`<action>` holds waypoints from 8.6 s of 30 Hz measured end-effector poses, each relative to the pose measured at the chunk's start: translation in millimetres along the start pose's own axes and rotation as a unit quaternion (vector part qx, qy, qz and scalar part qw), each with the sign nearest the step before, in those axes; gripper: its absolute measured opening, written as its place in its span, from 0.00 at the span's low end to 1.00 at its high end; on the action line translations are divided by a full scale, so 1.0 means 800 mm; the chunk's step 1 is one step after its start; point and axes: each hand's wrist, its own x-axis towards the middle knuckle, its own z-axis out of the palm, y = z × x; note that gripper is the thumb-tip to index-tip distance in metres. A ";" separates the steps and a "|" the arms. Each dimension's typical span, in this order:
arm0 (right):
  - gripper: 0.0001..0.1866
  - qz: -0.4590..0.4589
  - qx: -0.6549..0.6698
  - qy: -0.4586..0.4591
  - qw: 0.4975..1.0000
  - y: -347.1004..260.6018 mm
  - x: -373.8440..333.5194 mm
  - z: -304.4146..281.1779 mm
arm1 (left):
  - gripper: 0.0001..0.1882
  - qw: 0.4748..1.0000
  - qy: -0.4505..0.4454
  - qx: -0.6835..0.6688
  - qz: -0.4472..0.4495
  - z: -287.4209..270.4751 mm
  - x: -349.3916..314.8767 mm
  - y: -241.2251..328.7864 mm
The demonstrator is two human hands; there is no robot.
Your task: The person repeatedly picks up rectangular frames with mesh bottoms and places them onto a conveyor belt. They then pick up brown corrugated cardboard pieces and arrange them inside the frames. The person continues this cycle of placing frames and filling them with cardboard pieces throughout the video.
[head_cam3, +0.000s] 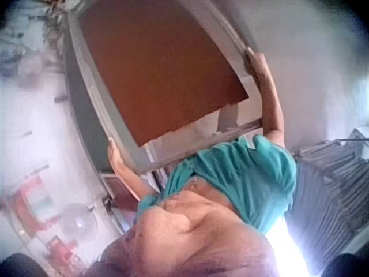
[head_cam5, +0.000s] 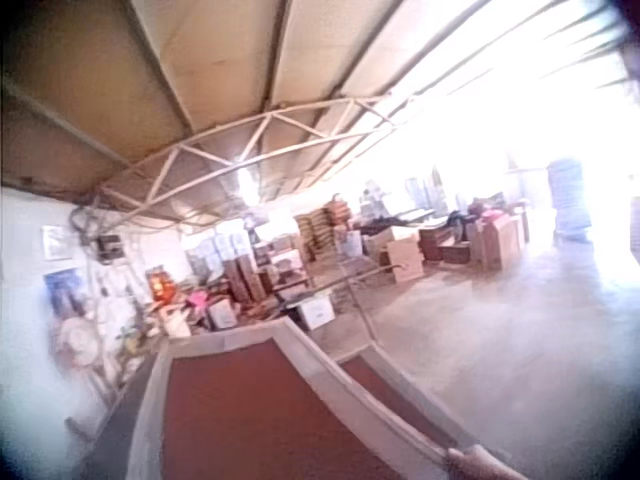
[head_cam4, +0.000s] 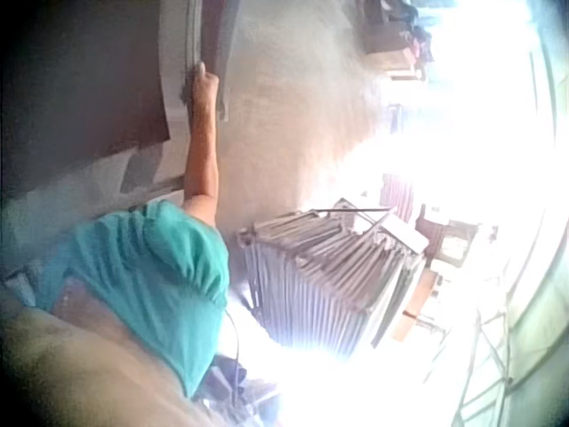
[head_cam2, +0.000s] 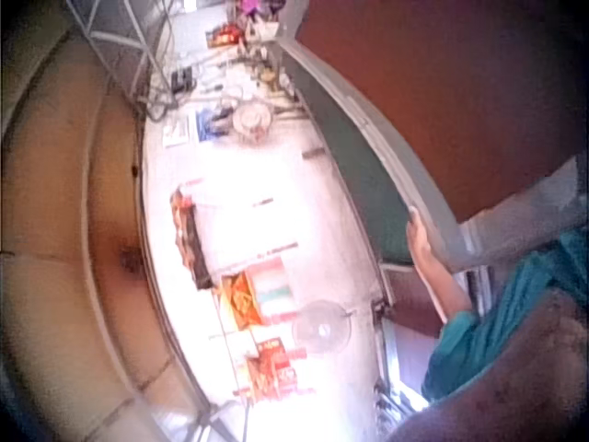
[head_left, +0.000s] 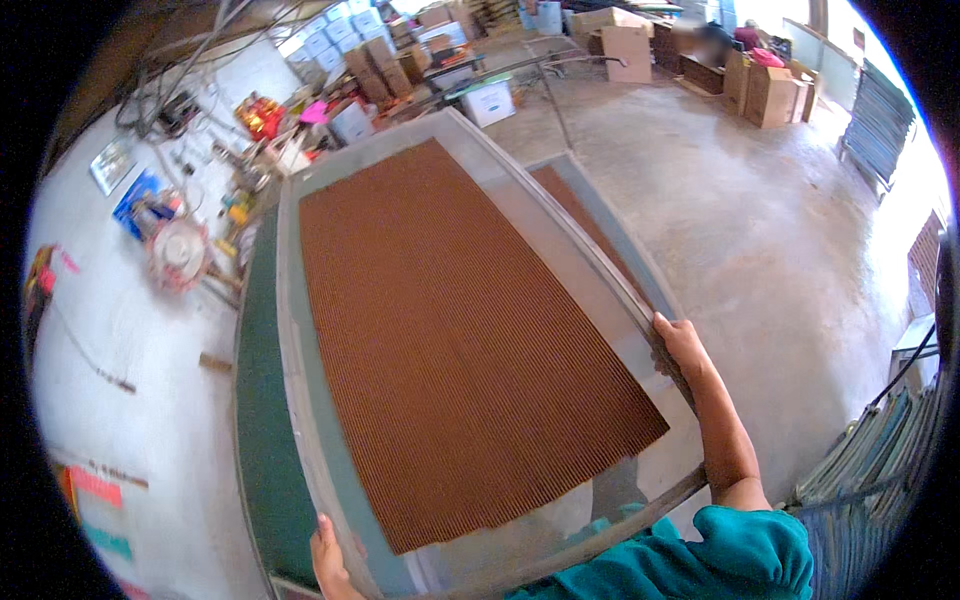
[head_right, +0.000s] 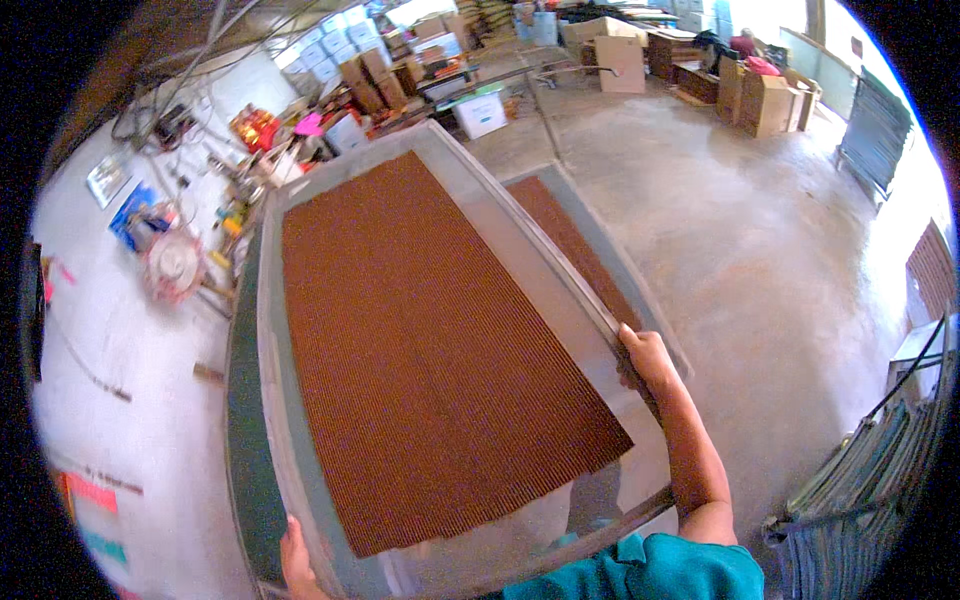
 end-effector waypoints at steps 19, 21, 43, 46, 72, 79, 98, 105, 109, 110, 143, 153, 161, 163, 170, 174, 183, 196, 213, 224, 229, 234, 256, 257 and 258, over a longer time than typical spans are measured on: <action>0.25 0.115 -0.128 0.129 0.977 -0.058 0.501 -0.141 | 0.41 0.966 -0.155 0.149 -0.146 0.545 0.284 0.192; 0.25 0.122 -0.136 0.132 0.974 -0.024 0.518 -0.150 | 0.36 0.975 -0.141 0.111 -0.129 0.563 0.290 0.158; 0.19 -0.049 -0.688 -0.152 0.708 0.352 0.493 -0.195 | 0.35 0.945 -0.204 0.198 -0.163 0.601 0.216 -0.223; 0.22 -0.001 -0.681 -0.223 0.698 0.355 0.416 -0.193 | 0.28 0.938 -0.212 0.217 -0.168 0.552 0.080 -0.241; 0.05 -0.162 -0.615 -0.661 0.397 0.306 -0.222 0.380 | 0.18 0.610 0.431 -0.485 -0.454 0.378 -0.579 -0.504; 0.15 -0.396 -0.447 -0.774 0.211 0.410 -0.493 0.495 | 0.18 0.444 0.534 -0.584 -0.421 0.297 -0.590 -0.530; 0.17 -0.583 0.016 -0.812 -0.036 0.629 -1.258 0.647 | 0.19 0.404 0.657 -0.572 -0.281 -0.270 -0.539 -0.594; 0.23 -0.649 0.052 -0.734 -0.192 0.672 -1.320 0.713 | 0.31 0.418 0.615 -0.630 -0.223 -0.376 -0.520 -0.665; 0.17 -0.608 0.095 -0.781 -0.108 0.644 -1.275 0.763 | 0.34 0.392 0.563 -0.705 -0.177 -0.401 -0.506 -0.699; 0.17 -0.611 0.100 -0.782 -0.075 0.647 -1.282 0.774 | 0.34 0.387 0.557 -0.715 -0.166 -0.403 -0.502 -0.703; 0.17 -0.480 -0.183 -0.836 0.194 0.537 -1.044 0.592 | 0.36 0.450 0.368 -0.812 -0.051 -0.357 -0.402 -0.624; 0.20 -0.314 0.024 -0.946 -0.077 0.472 -0.997 0.330 | 0.32 0.286 0.567 -0.765 -0.106 -0.093 -0.676 -0.529; 0.16 -0.364 -0.264 -0.884 0.128 0.432 -0.831 0.427 | 0.30 0.335 0.638 -0.662 -0.207 -0.062 -0.671 -0.585; 0.17 -0.362 -0.348 -0.827 0.255 0.402 -0.755 0.460 | 0.26 0.466 0.595 -0.621 -0.208 -0.096 -0.628 -0.565; 0.13 -0.134 -0.454 -0.594 0.651 0.323 -0.530 0.515 | 0.22 0.713 0.443 -0.525 -0.140 -0.227 -0.422 -0.479; 0.11 0.033 -0.325 -0.545 0.772 0.343 -0.495 0.562 | 0.21 0.832 0.386 -0.384 -0.105 -0.320 -0.270 -0.463; 0.16 0.500 -0.302 -0.628 0.513 0.438 -0.518 0.650 | 0.29 0.944 0.284 0.124 -0.109 -0.578 0.175 -0.470; 0.19 0.369 -0.350 -0.596 0.621 0.404 -0.515 0.701 | 0.32 0.913 0.177 0.254 -0.264 -0.726 0.412 -0.618; 0.19 0.145 -0.168 -0.236 0.946 0.204 -0.195 0.690 | 0.34 0.984 0.127 0.048 -0.117 -0.548 0.449 -0.291; 0.25 0.039 0.067 -0.156 0.985 0.154 -0.143 0.586 | 0.25 0.971 0.226 0.081 -0.011 -0.456 0.202 -0.141; 0.17 -0.096 -0.015 -0.101 0.990 0.086 -0.158 0.486 | 0.22 0.980 0.199 -0.015 0.004 -0.413 0.097 -0.160; 0.17 -0.073 0.062 -0.114 0.989 0.070 -0.261 0.303 | 0.19 0.953 0.270 -0.123 0.055 -0.358 -0.032 -0.210; 0.22 -0.002 -0.059 0.118 0.991 -0.036 0.221 0.046 | 0.19 0.996 0.040 0.006 0.075 0.175 0.218 0.143; 0.21 -0.009 -0.063 0.136 0.989 -0.044 0.250 0.029 | 0.19 0.998 0.023 -0.001 0.064 0.215 0.237 0.155; 0.21 0.018 -0.077 0.154 0.985 -0.055 0.280 0.017 | 0.19 0.999 0.009 -0.009 0.052 0.251 0.254 0.161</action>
